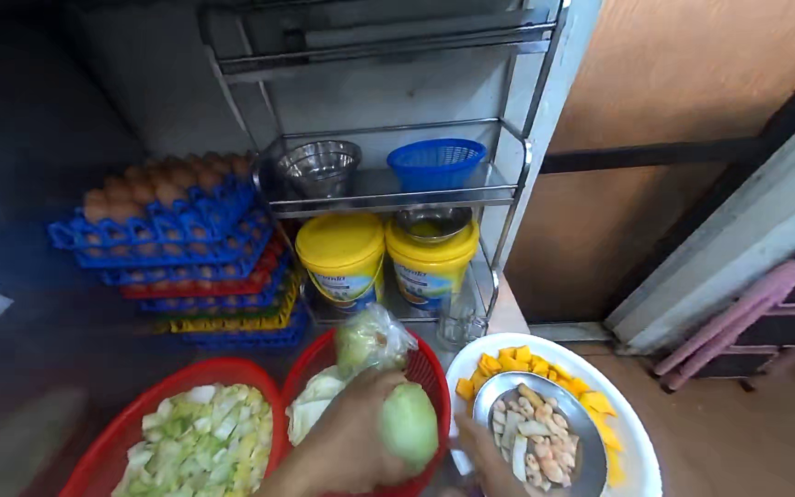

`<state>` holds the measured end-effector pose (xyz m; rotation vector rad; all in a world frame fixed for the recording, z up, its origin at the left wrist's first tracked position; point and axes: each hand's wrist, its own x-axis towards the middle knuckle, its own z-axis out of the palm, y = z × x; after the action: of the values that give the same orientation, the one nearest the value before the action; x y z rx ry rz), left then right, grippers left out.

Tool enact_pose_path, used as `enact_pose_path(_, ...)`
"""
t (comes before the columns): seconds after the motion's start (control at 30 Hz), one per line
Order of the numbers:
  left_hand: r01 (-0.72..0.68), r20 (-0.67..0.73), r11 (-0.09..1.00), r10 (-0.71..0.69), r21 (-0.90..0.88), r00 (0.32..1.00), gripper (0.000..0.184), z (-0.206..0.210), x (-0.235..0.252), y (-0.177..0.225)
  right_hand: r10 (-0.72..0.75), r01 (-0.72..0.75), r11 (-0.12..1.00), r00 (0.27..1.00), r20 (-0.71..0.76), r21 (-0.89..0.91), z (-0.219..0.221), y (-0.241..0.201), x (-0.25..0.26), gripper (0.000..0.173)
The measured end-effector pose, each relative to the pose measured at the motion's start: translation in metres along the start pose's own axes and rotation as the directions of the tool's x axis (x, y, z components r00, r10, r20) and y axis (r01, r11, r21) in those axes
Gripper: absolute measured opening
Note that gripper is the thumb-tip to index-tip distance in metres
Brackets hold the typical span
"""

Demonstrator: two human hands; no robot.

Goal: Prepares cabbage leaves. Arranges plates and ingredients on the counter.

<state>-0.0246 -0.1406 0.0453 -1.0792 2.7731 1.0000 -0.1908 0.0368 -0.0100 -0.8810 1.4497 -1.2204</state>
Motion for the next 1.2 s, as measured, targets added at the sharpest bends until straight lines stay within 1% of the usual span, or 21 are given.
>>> enact_pose_path(0.03,0.002,-0.007,0.992,-0.003,-0.124,1.000,0.108,-0.008,-0.007,0.004,-0.004,0.002,0.999,0.999,0.037,0.045,0.004,-0.007,0.016,0.106)
enact_pose_path(0.07,0.010,0.011,0.974,-0.008,-0.228,1.000,0.116,-0.014,-0.012,0.006,0.013,-0.024,0.992,0.995,0.094,0.121,0.009,-0.011,0.031,0.109)
enact_pose_path(0.1,0.015,0.029,0.946,-0.006,-0.322,1.000,0.123,-0.018,-0.013,0.005,0.034,-0.066,0.974,0.988,0.149,0.217,0.013,-0.012,0.044,0.103)
enact_pose_path(0.17,-0.019,0.021,0.837,0.036,-0.546,0.999,0.126,-0.019,-0.016,-0.010,0.026,-0.121,0.870,0.979,0.201,0.478,0.020,-0.001,0.054,0.081)
enact_pose_path(0.23,-0.024,0.029,0.728,0.061,-0.685,0.998,0.119,-0.015,-0.021,-0.023,-0.017,-0.122,0.695,0.983,0.185,0.709,0.024,0.012,0.054,0.049)
enact_pose_path(0.3,0.052,0.069,0.685,-0.002,-0.726,0.998,0.104,-0.008,-0.021,-0.027,-0.061,-0.118,0.629,0.978,0.200,0.769,0.027,0.017,0.054,0.038)
enact_pose_path(0.33,0.092,0.081,0.686,-0.048,-0.722,0.996,0.098,-0.005,-0.019,-0.029,-0.042,-0.112,0.647,0.983,0.181,0.755,0.028,0.020,0.054,0.040)
enact_pose_path(0.4,0.142,0.101,0.711,-0.100,-0.689,0.990,0.087,-0.006,-0.013,-0.039,0.023,-0.099,0.738,0.992,0.121,0.668,0.029,0.022,0.053,0.055)
enact_pose_path(0.47,0.142,0.172,0.718,-0.031,-0.682,0.985,0.080,-0.010,-0.010,-0.047,0.043,-0.085,0.803,0.995,0.084,0.591,0.030,0.021,0.049,0.065)
enact_pose_path(0.53,0.135,0.204,0.683,0.020,-0.718,0.979,0.081,-0.009,-0.011,-0.051,0.017,-0.037,0.879,0.999,0.046,0.475,0.034,0.015,0.044,0.082)
enact_pose_path(0.6,0.170,0.198,0.668,-0.035,-0.724,0.980,0.080,-0.005,-0.015,-0.051,0.027,-0.015,0.938,0.999,-0.030,0.346,0.044,0.007,0.041,0.096)
enact_pose_path(0.7,0.215,0.122,0.706,-0.181,-0.675,0.976,0.061,-0.003,-0.022,-0.045,0.041,-0.007,0.988,0.976,-0.214,0.156,0.057,-0.006,0.038,0.095)
enact_pose_path(0.73,0.215,0.112,0.706,-0.190,-0.675,0.975,0.057,-0.001,-0.024,-0.047,0.037,-0.019,0.996,0.973,-0.227,0.082,0.057,-0.008,0.038,0.095)
enact_pose_path(0.77,0.212,0.129,0.679,-0.171,-0.703,0.977,0.064,0.001,-0.025,-0.052,0.042,-0.036,0.999,0.978,-0.204,0.034,0.055,-0.009,0.037,0.094)
enact_pose_path(0.83,0.184,0.182,0.606,-0.065,-0.774,0.981,0.098,-0.004,-0.025,-0.065,0.042,-0.040,0.999,0.989,-0.140,0.017,0.058,-0.011,0.036,0.094)
enact_pose_path(0.87,0.144,0.170,0.588,-0.011,-0.796,0.985,0.103,-0.006,-0.024,-0.068,0.028,-0.028,1.000,0.988,-0.150,0.009,0.063,-0.014,0.036,0.093)
enact_pose_path(0.9,0.083,0.126,0.602,0.029,-0.795,0.992,0.104,-0.007,-0.024,-0.069,0.002,-0.009,0.999,0.982,-0.189,-0.036,0.069,-0.016,0.038,0.095)
enact_pose_path(0.97,0.014,0.030,0.683,0.012,-0.730,0.999,0.100,-0.006,-0.023,-0.067,-0.052,0.003,0.984,0.961,-0.270,-0.177,0.077,-0.018,0.041,0.102)
enact_pose_path(1.0,0.018,0.001,0.689,-0.025,-0.724,1.000,0.096,-0.006,-0.023,-0.067,-0.054,-0.010,0.978,0.952,-0.300,-0.207,0.079,-0.019,0.043,0.103)
enact_pose_path(1.1,0.046,-0.035,0.650,-0.111,-0.758,0.993,0.093,-0.001,-0.024,-0.066,0.012,-0.080,0.983,0.929,-0.370,-0.167,0.081,-0.024,0.039,0.104)
enact_pose_path(1.2,0.049,-0.019,0.668,-0.094,-0.743,0.995,0.090,0.007,-0.029,-0.066,0.006,-0.116,0.963,0.912,-0.410,-0.243,0.085,-0.020,0.030,0.103)
